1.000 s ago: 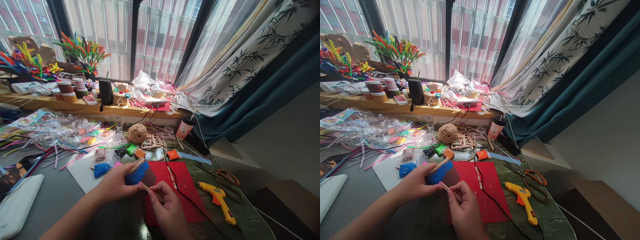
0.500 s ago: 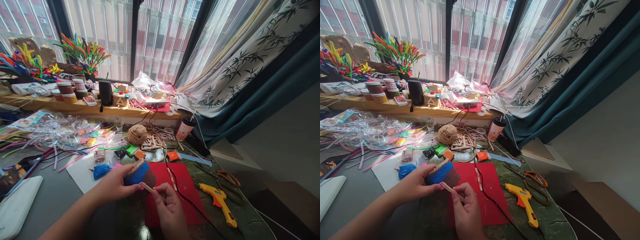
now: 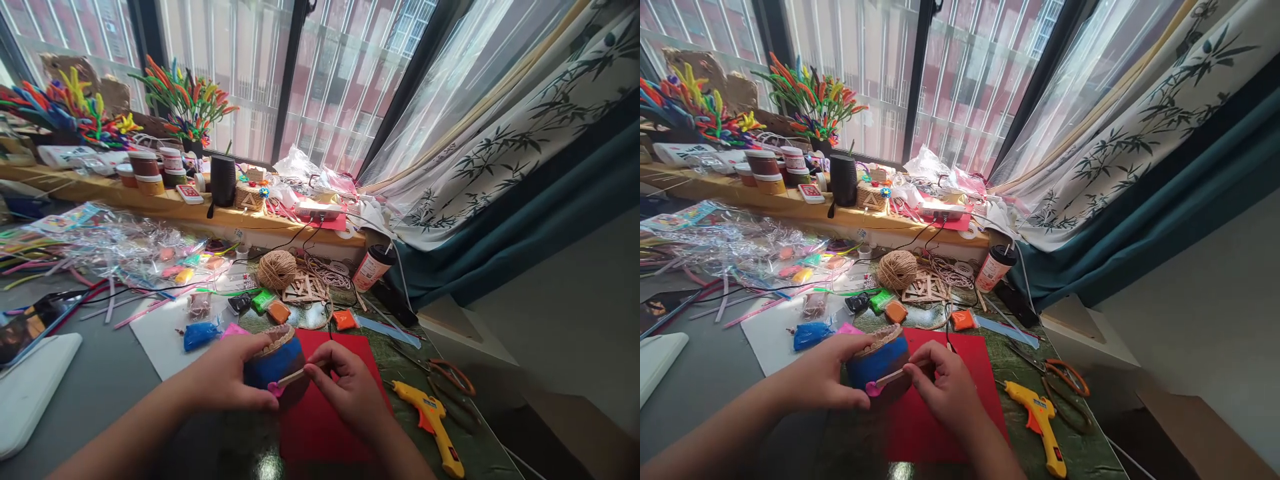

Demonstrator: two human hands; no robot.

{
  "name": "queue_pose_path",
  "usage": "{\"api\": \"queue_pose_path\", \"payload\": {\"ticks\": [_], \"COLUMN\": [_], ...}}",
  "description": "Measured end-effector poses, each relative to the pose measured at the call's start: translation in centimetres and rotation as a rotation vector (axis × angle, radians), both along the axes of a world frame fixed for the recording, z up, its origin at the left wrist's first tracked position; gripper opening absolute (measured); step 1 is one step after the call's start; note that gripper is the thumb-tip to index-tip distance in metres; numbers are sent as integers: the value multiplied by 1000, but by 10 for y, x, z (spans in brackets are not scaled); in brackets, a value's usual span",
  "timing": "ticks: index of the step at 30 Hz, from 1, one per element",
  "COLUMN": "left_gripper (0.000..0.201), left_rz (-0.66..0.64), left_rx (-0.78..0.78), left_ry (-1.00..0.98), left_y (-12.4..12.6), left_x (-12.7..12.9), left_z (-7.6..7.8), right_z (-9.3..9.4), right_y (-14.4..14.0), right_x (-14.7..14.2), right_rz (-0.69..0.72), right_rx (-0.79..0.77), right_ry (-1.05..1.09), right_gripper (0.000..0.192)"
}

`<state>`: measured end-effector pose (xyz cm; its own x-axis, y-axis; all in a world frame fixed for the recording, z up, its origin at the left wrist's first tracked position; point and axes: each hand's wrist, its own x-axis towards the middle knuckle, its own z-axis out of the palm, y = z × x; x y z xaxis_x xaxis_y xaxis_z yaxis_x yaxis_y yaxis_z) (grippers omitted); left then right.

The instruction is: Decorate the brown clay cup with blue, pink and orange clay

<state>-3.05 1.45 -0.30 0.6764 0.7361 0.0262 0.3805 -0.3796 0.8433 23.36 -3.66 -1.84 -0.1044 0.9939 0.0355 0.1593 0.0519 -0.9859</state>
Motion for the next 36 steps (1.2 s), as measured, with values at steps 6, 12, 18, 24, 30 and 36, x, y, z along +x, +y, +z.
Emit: {"api": "queue_pose_path", "payload": {"ticks": [6, 12, 18, 24, 30, 36], "left_gripper": [62, 36, 44, 38, 41, 43], "left_rz": [57, 88, 66, 50, 34, 43], "left_rx": [87, 108, 48, 55, 61, 41], "left_ry": [10, 135, 98, 110, 91, 68], "left_y": [-1, -2, -1, 1, 2, 1], "left_x": [7, 9, 7, 6, 5, 4], "left_z": [-10, -7, -5, -6, -7, -7], "right_z": [-2, 2, 6, 7, -1, -11], "right_y": [6, 9, 13, 9, 7, 17], "right_x": [-15, -27, -30, -30, -31, -32], "right_rz": [-8, -23, -135, -232, -271, -241], "right_rx": [-112, -70, -199, -79, 2, -103], "right_ry": [338, 229, 413, 275, 217, 345], "right_gripper": [46, 49, 54, 55, 51, 54]}}
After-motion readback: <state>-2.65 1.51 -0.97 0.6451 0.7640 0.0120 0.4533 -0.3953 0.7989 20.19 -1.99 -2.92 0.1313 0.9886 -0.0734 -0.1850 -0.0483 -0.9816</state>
